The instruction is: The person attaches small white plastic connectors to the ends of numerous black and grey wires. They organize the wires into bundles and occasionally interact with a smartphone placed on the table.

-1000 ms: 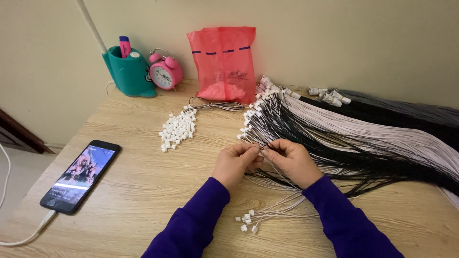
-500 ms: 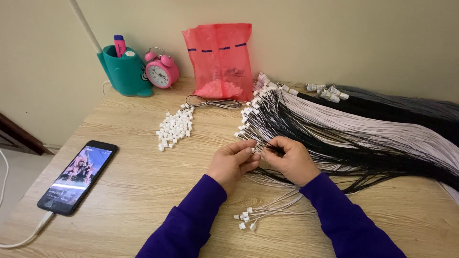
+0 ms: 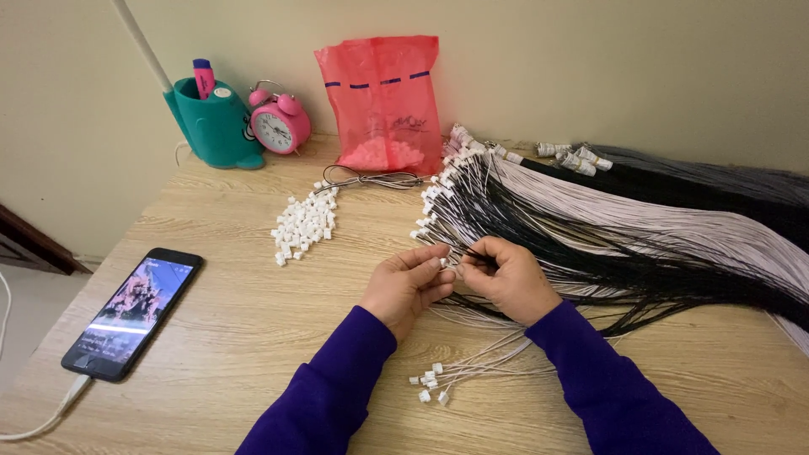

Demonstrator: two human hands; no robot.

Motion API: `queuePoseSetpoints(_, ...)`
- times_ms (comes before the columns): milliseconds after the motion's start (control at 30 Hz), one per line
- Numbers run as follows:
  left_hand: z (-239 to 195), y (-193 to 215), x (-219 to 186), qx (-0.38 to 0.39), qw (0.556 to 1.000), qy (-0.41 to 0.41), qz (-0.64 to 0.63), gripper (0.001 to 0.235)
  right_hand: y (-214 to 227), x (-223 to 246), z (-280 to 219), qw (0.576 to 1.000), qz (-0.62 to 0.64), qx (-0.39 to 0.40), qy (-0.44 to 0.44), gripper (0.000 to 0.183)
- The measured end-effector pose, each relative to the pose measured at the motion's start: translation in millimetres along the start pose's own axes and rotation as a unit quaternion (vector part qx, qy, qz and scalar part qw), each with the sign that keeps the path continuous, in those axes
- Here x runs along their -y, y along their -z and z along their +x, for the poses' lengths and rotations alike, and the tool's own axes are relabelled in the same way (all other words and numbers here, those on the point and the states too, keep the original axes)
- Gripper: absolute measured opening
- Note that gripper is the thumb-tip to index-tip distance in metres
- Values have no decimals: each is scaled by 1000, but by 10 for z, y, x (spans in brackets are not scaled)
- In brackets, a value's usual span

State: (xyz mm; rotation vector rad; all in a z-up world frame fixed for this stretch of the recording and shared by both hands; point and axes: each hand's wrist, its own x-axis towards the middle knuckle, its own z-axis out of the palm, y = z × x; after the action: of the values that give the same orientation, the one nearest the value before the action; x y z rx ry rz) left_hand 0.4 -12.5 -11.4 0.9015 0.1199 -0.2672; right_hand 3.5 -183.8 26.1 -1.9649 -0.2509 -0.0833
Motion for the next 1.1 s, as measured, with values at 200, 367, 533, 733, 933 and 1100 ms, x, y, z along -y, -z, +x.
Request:
queuePoseSetpoints(200,-5,-1,-22,2,1000,11,-2,26,-7,0,-11,1000,10,-7,13,10)
queuePoseSetpoints(367,-19,-13,-36,4,1000,15,-4,26,-13,-19,-8,1000,18,-10,14,11)
queuePoseSetpoints(533,-41,-43,-48,-6,1000,18,-5,26,-17,27,-23,1000,-8,-13,27,11)
queuePoseSetpoints(733,-21,-41,-24,-18,1000,11,0,24,-18,59,-27,997,-36,-14,60,8)
queuePoseSetpoints(933,-18,-62,-5,-37,999,-4,21,24,-35,101,-55,995,-50,-25,81,8)
queuePoseSetpoints(1100,-7,-75,18,-35,999,-16,30,25,-57,111,-40,993,-66,-38,91,7)
